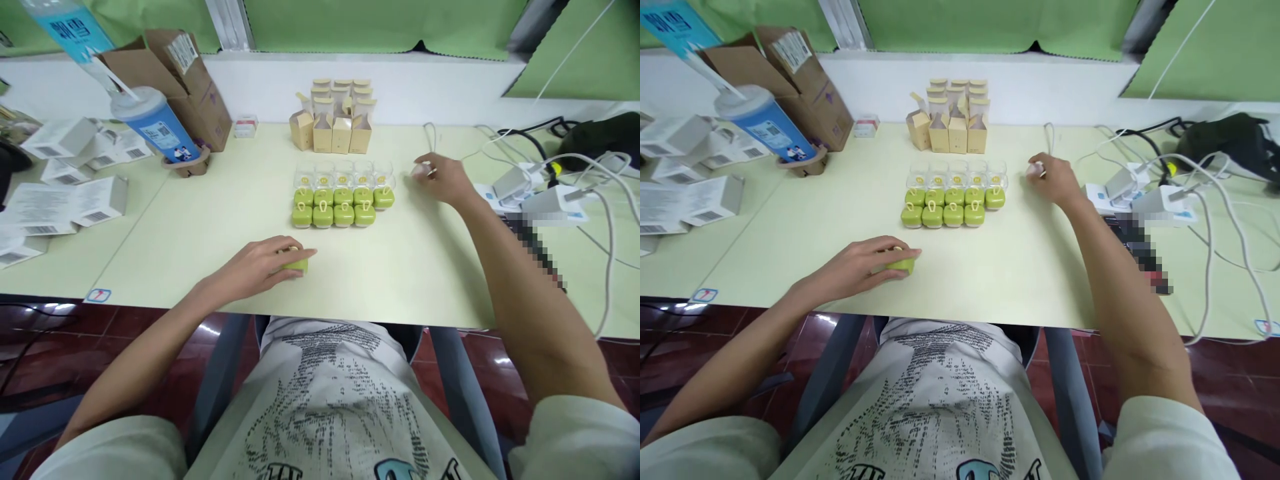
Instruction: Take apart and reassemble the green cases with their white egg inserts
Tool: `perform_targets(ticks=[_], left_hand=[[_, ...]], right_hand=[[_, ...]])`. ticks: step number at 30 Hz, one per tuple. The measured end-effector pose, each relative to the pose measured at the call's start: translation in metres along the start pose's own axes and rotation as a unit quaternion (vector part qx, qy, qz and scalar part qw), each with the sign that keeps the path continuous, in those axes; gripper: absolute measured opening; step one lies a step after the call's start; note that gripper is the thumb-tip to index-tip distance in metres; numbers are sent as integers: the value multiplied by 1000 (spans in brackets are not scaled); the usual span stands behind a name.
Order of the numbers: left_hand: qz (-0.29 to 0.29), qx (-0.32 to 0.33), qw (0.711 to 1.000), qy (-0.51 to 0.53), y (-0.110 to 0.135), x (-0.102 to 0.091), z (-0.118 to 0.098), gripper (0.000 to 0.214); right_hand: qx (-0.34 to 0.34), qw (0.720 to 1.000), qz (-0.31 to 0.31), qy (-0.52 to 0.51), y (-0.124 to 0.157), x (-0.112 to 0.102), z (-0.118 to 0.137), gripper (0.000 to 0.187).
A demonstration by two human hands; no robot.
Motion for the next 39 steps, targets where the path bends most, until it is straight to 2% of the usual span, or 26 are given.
perform_targets(ticks=[2,3,4,6,8,10,12,13,14,15,18,22,26,32,39], left_hand=[[-76,-34,993,81,-7,-6,-1,38],[-108,-57,984,130,-12,-8,0,34],[-129,-87,970,187,-18,-6,1,31],[-127,-159,930,307,-32,7,4,25],[-107,-199,889,398,-49,20,2,21],[-95,-200,858,463,-69,27,-3,24],[-60,-179,838,511,-88,32,-11,49],[-46,-158,842,514,-95,33,-15,64],[-64,-123,852,505,-100,27,-18,75],[-96,-94,865,484,-102,20,-20,77],[-175,-44,908,378,-97,2,-32,71],[-248,-54,943,216,-81,-21,-51,61],[-278,-54,949,138,-77,-33,-58,58],[-284,-24,951,117,-79,-30,-63,56],[-294,-25,951,90,-79,-30,-67,53]], right_hand=[[26,997,-37,-60,11,-26,7,38],[37,990,-64,-123,21,-41,13,44],[35,981,-86,-173,33,-53,24,48],[5,978,-106,-178,60,-68,56,60],[-20,978,-60,-200,86,-60,91,55],[-51,975,16,-218,106,-38,123,50],[-74,968,45,-234,122,-22,147,48],[-81,965,49,-245,128,-16,155,45],[-84,961,51,-258,133,-12,161,43],[-87,957,51,-273,138,-9,167,41],[-101,944,57,-308,148,-7,182,46],[-111,940,82,-313,156,-3,198,49],[-102,937,92,-321,156,3,203,52],[-128,937,87,-313,158,5,209,46],[-159,946,56,-279,161,2,215,38]])
Point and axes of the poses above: each hand's wrist, its own y-axis away from the middle knuckle, its own x-axis out of the palm, z = x × y, the point moved 8 cm from there along -y, towards the middle knuckle, and after that the axes turned 2 degrees about z, right-handed, at the moved point
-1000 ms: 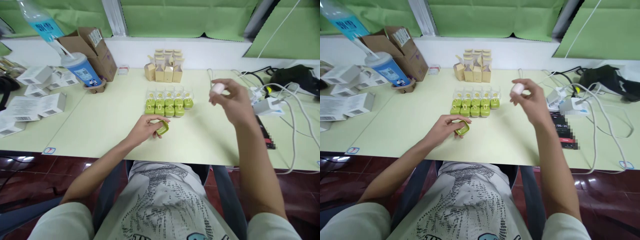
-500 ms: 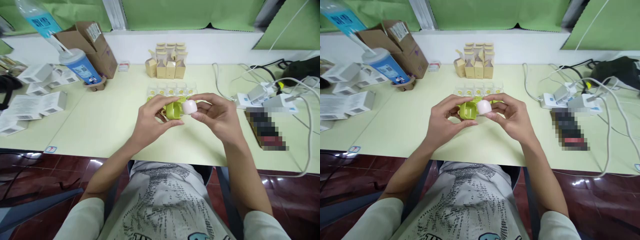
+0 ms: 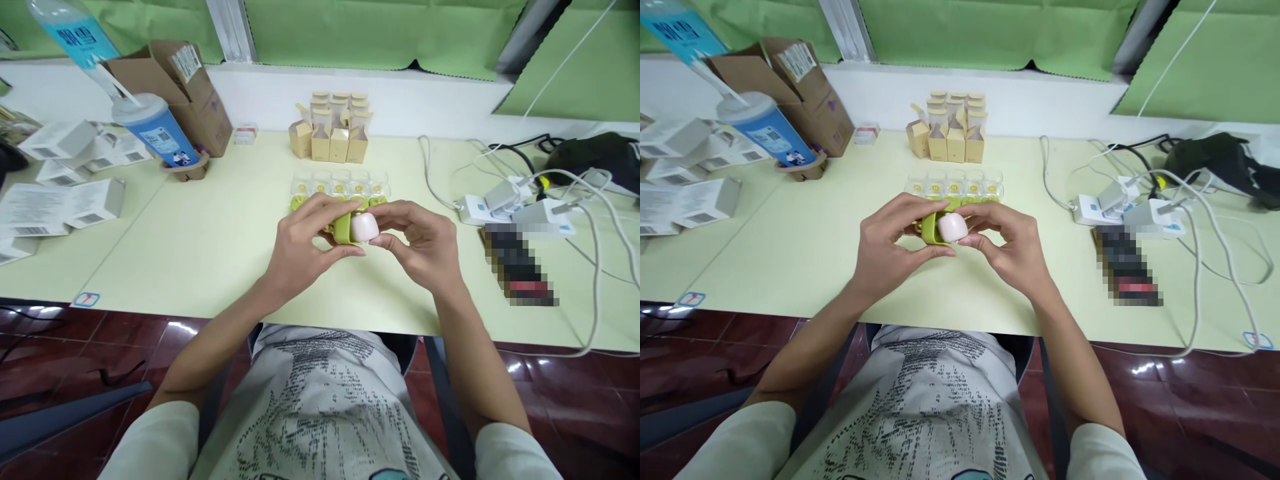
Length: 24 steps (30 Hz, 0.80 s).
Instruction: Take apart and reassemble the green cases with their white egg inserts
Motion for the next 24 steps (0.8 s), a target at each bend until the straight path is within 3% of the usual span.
perform_targets(ticks=[6,11,16,24], left_hand=[[-20,-32,999,38,-2,-1,8,56],[34,-57,972,226,-8,12,31,81],[100,-82,944,303,-9,23,35,59],[50,-45,970,235,-6,19,29,43]], right_hand=[[2,999,-22,24,0,11,4,41],[-79,996,-6,34,1,20,14,48],[-129,984,17,121,1,25,26,36],[-174,958,-89,208,9,20,33,29]])
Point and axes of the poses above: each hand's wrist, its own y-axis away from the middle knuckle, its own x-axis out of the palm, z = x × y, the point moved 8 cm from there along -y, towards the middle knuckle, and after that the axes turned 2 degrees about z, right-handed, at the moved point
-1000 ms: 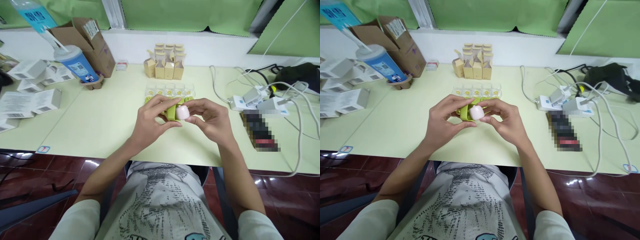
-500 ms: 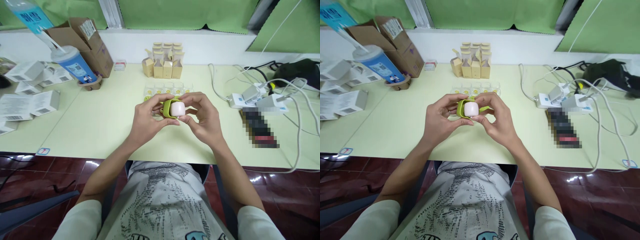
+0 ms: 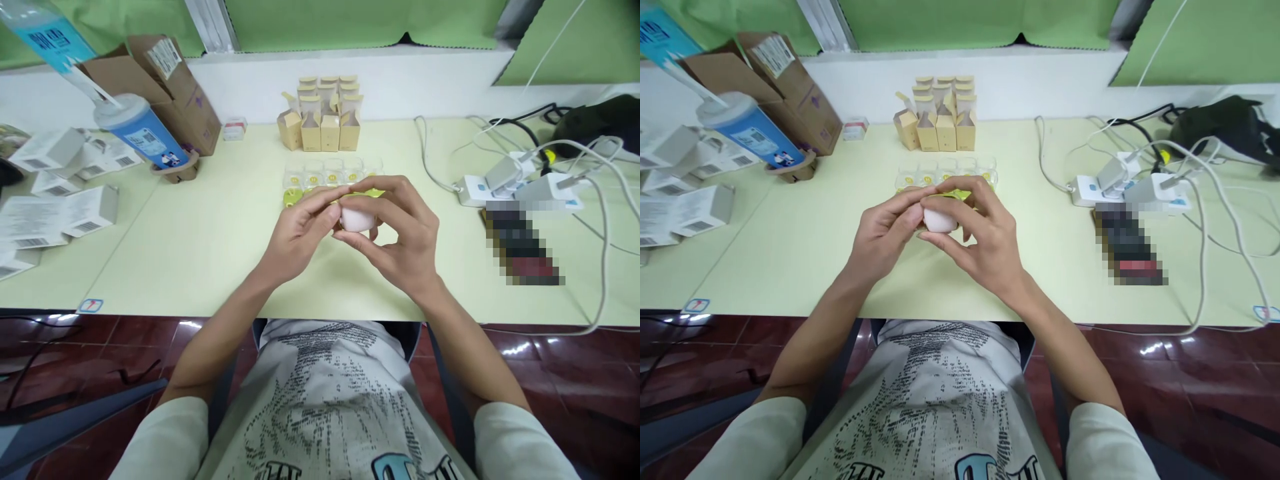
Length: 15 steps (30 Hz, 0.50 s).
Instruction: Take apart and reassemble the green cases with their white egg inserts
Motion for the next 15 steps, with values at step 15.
perform_targets(ticks=[15], left_hand=[[4,8,999,-35,-3,3,-11,42]], right_hand=[[70,997,19,-37,4,2,-5,36]])
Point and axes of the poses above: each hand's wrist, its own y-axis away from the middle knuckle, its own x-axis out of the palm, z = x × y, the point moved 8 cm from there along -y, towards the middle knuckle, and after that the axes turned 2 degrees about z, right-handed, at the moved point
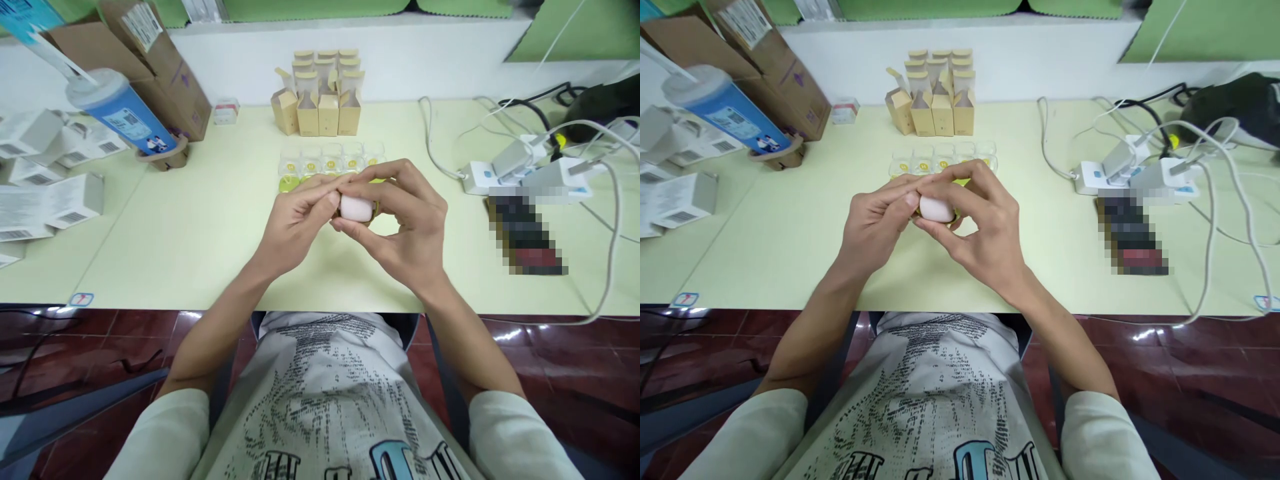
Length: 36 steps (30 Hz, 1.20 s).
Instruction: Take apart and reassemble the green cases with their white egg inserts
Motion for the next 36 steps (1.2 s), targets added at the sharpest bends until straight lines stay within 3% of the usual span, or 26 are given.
perform_targets(ticks=[9,16,21,26,28,31,34,36], left_hand=[[3,-50,994,93,0,-1,14,37],[-7,-85,990,115,1,1,18,52],[-54,7,998,-37,1,-6,0,56],[-134,130,971,-148,10,-15,-33,56],[-118,145,971,-150,10,-12,-36,41],[-87,140,978,-128,8,-6,-35,48],[-185,149,964,-117,17,-21,-43,26],[-244,140,954,-105,22,-33,-44,27]], right_hand=[[14,1000,-20,11,1,3,-4,51],[9,999,15,37,1,8,-4,54],[58,998,7,8,4,8,-22,70],[93,994,-56,11,5,-1,-40,68],[91,994,-62,9,5,-1,-40,68],[91,994,-53,-13,4,3,-39,67],[106,991,-74,-27,4,-4,-43,60],[105,990,-92,-10,2,-14,-45,55]])
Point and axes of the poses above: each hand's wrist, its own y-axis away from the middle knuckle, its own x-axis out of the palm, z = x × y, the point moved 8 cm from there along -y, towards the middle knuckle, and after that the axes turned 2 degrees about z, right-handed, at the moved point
